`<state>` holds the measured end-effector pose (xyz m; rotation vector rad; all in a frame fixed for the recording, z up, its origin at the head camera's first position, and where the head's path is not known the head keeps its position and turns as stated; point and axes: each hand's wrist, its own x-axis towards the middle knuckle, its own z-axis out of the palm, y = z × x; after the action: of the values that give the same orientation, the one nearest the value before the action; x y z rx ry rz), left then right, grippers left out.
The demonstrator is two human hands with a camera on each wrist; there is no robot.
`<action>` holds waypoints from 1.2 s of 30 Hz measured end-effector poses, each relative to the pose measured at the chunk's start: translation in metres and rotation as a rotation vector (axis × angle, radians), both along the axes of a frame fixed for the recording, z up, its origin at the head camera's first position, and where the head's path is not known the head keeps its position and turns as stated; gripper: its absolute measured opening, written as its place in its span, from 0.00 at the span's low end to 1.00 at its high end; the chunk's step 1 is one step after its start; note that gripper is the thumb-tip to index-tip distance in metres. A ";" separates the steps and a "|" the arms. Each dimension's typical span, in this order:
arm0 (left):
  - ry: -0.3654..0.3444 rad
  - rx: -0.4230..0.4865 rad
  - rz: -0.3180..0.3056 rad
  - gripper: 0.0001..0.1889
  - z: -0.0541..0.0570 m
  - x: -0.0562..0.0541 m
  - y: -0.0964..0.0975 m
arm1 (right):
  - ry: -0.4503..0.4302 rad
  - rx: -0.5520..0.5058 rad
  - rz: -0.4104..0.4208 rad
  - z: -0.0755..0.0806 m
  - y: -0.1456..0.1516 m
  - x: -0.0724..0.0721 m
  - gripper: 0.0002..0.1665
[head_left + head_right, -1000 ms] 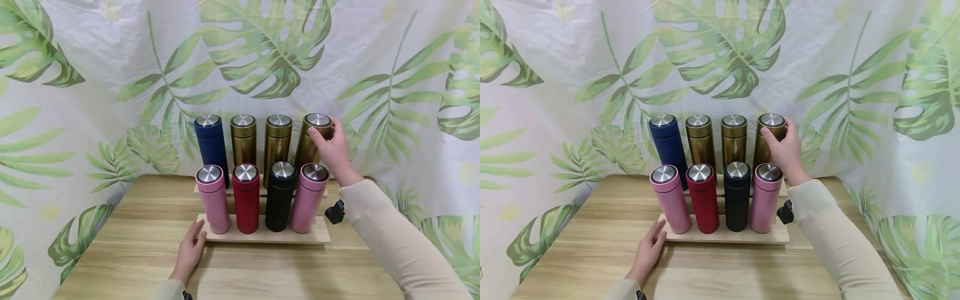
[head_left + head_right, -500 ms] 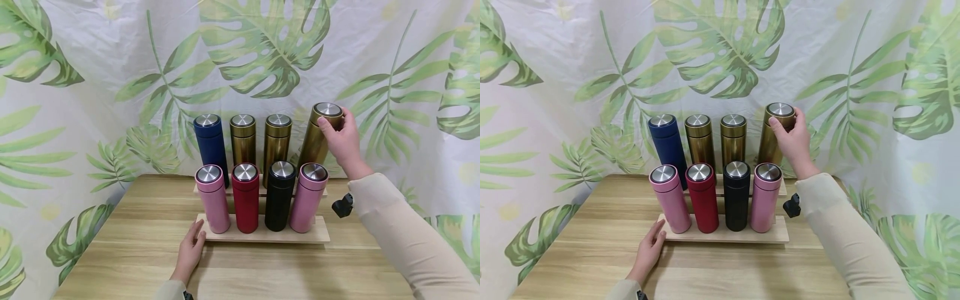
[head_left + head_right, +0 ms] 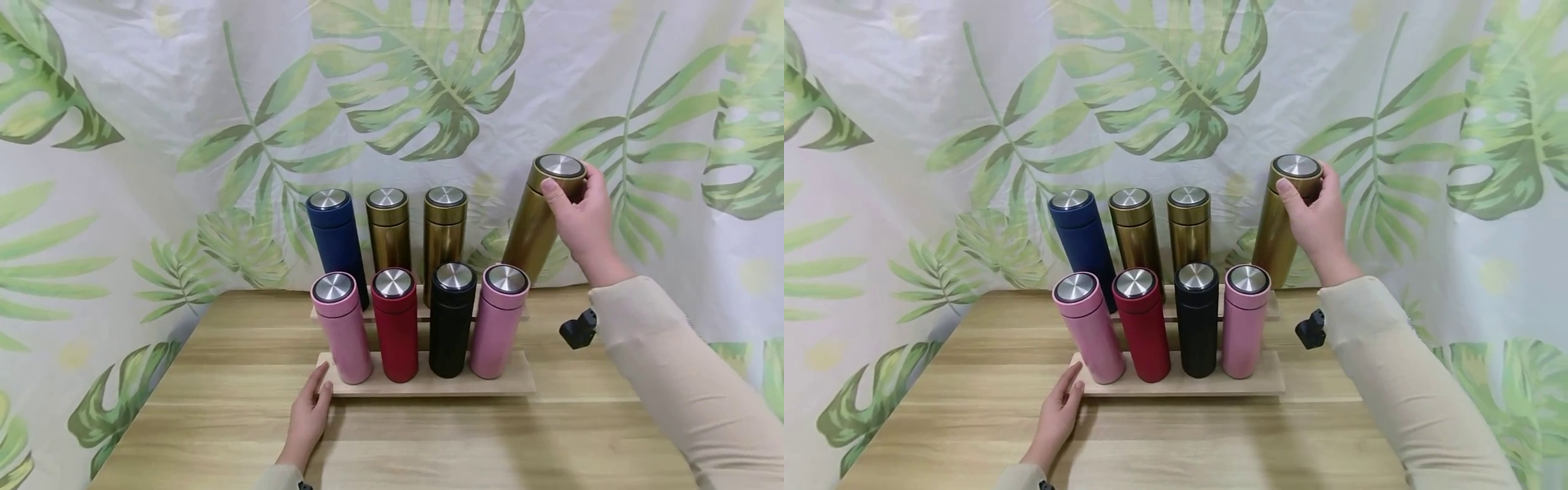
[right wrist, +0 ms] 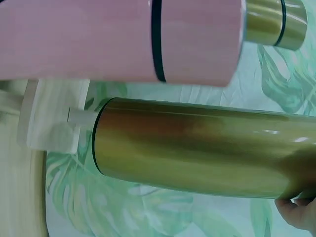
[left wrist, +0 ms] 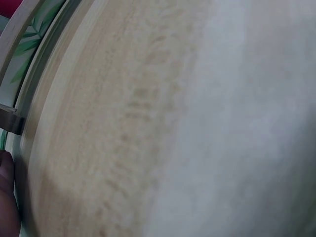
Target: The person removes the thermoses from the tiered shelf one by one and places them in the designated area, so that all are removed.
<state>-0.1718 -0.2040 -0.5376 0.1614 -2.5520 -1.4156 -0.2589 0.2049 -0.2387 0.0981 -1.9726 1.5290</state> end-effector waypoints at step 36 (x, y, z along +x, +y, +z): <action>-0.041 0.034 0.019 0.22 0.000 0.000 0.000 | -0.137 -0.016 -0.172 -0.046 0.048 0.001 0.34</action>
<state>-0.1714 -0.2039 -0.5381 0.2220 -2.5533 -1.4644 -0.2577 0.2533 -0.2847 -0.1838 -2.0169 1.4730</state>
